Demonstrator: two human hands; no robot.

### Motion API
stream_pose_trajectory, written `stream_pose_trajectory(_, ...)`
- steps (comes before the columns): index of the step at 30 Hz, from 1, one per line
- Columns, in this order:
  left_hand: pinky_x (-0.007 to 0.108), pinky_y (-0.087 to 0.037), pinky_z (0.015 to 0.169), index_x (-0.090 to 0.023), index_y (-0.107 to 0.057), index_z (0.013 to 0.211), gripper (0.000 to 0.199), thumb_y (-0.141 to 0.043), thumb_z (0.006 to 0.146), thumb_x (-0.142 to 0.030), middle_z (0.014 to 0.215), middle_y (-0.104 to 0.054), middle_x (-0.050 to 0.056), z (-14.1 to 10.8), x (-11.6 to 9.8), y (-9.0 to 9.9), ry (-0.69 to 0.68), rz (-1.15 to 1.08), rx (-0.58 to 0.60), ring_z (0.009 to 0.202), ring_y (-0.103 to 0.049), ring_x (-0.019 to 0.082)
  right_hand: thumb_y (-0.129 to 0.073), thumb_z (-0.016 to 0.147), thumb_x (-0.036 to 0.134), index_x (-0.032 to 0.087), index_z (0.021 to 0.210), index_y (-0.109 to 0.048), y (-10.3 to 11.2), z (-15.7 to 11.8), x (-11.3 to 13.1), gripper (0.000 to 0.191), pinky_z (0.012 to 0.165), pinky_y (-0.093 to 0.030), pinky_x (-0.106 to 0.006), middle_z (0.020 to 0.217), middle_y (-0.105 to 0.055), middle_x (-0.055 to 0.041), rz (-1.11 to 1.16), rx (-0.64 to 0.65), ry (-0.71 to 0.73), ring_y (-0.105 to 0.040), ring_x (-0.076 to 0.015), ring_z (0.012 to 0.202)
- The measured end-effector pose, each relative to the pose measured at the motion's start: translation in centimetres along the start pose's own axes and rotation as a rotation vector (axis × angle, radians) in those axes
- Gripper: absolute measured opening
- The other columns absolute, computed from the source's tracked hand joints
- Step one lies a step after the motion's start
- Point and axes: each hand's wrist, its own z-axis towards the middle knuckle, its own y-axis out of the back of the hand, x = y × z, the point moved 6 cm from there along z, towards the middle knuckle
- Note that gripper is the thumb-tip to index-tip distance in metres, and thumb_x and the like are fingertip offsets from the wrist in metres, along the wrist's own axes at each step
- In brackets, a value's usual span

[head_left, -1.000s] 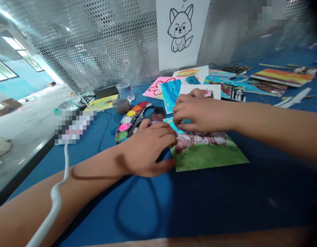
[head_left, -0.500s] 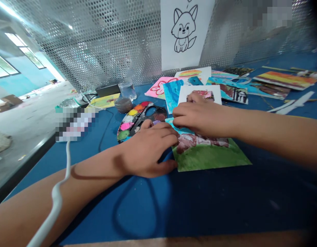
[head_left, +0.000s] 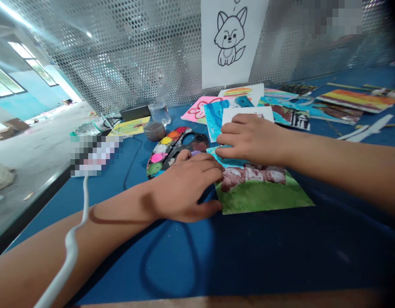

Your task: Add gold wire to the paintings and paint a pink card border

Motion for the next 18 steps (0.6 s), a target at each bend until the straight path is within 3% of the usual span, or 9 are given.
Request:
stream_pose_trajectory(6, 0.043, -0.031, 0.084, -0.017, -0.062, 0.105, 0.028, -0.063, 0.087, -0.037, 0.119, -0.067, 0.01, 0.0, 0.0, 0.0, 0.01, 0.008, 0.003, 0.119, -0.055, 0.031, -0.041, 0.098, 0.013, 0.026, 0.102, -0.071, -0.5, -0.5, 0.2, 0.033, 0.078, -0.031, -0.038, 0.089, -0.07, -0.0048, -0.001, -0.048, -0.07, -0.053, -0.0195, 0.087)
stream_pose_trajectory(9, 0.043, -0.03, 0.085, -0.017, -0.061, 0.105, 0.028, -0.063, 0.087, -0.039, 0.123, -0.067, 0.01, 0.0, 0.0, -0.1, 0.002, 0.008, 0.001, 0.121, -0.054, 0.03, -0.043, 0.1, 0.02, 0.024, 0.106, -0.071, -1.6, -1.0, -0.3, 0.029, 0.076, -0.031, -0.037, 0.084, -0.071, -0.0062, 0.051, -0.006, -0.128, -0.055, -0.0202, 0.084)
stream_pose_trajectory(13, 0.044, -0.03, 0.087, -0.017, -0.061, 0.105, 0.026, -0.062, 0.088, -0.037, 0.126, -0.067, 0.01, 0.0, 0.1, -0.1, -0.001, 0.004, 0.001, 0.122, -0.054, 0.03, -0.046, 0.102, 0.039, 0.021, 0.11, -0.07, -2.2, -1.4, -1.3, 0.032, 0.079, -0.034, -0.037, 0.093, -0.074, -0.0084, 0.16, -0.001, -0.202, -0.059, -0.0248, 0.095)
stream_pose_trajectory(18, 0.043, -0.03, 0.087, -0.018, -0.062, 0.105, 0.026, -0.064, 0.088, -0.037, 0.126, -0.067, 0.009, 0.0, 0.0, -0.1, -0.006, 0.001, -0.007, 0.121, -0.054, 0.029, -0.041, 0.101, 0.043, 0.021, 0.118, -0.072, -2.5, -1.8, -2.1, 0.041, 0.084, -0.039, -0.038, 0.101, -0.073, -0.0114, 0.276, 0.013, -0.26, -0.06, -0.0267, 0.1)
